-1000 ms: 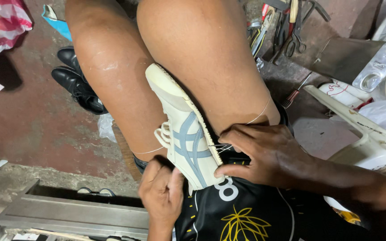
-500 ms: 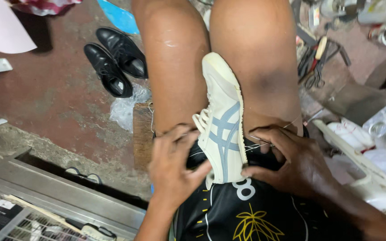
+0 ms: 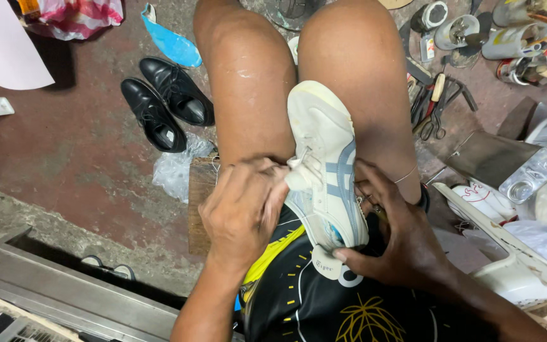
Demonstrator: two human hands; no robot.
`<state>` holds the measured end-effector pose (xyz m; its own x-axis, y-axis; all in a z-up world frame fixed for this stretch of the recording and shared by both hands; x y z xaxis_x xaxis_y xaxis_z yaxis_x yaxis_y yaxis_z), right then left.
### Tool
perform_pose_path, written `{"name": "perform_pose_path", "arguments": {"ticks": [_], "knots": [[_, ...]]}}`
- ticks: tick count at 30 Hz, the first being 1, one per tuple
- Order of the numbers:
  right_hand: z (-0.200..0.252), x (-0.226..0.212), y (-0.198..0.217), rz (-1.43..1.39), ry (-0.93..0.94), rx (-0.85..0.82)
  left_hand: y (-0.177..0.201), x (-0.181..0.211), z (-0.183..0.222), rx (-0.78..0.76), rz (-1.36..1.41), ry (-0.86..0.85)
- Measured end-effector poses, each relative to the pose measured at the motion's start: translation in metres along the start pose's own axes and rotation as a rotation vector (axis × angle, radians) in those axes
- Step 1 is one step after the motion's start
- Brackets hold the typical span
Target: The person sews the sole of a sneaker using a needle and thread, pulling the thread through the rubber sole and upper material by hand while resting the shoe on their leg.
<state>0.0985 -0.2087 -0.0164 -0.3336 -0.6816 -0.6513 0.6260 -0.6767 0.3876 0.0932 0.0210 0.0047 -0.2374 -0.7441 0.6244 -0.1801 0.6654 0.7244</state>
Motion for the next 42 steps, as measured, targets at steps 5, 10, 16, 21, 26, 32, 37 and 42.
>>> {"name": "perform_pose_path", "arguments": {"ticks": [5, 10, 16, 21, 26, 32, 37, 42], "knots": [[0.0, 0.006, 0.001, -0.11, 0.088, -0.016, -0.003, 0.018, 0.016, 0.117, -0.096, 0.083], [0.003, 0.006, -0.004, -0.089, 0.102, -0.008, -0.006, 0.047, 0.048, -0.064, 0.321, 0.328], [0.004, 0.004, -0.004, -0.055, 0.165, -0.006, -0.021, 0.058, 0.065, -0.049, 0.386, 0.33], [0.007, -0.001, -0.004, -0.004, 0.287, 0.054, -0.034, 0.046, 0.069, -0.276, 0.282, 0.406], [0.002, -0.003, 0.003, -0.011, 0.375, 0.04, -0.051, 0.022, 0.069, -0.363, 0.483, 0.581], [-0.005, 0.022, 0.02, 0.182, -0.059, -0.177, -0.061, 0.009, 0.082, -0.331, 0.491, 0.668], [-0.006, 0.025, 0.053, 0.259, 0.089, -0.053, -0.061, 0.013, 0.091, -0.086, 0.636, 0.629], [-0.01, 0.031, 0.058, 0.081, 0.161, -0.058, -0.055, 0.016, 0.087, -0.074, 0.676, 0.741]]}}
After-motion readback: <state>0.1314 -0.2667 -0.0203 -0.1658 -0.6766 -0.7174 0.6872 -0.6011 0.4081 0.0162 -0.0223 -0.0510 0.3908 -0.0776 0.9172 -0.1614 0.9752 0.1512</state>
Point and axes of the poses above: each hand's wrist, its own z-axis away from the middle knuckle, its own y-axis out of the back of the hand, x = y × z, the point moved 3 cm from there along -z, towards the middle knuckle, and after that the axes turned 9 degrees about -y, right-handed, at the moved point
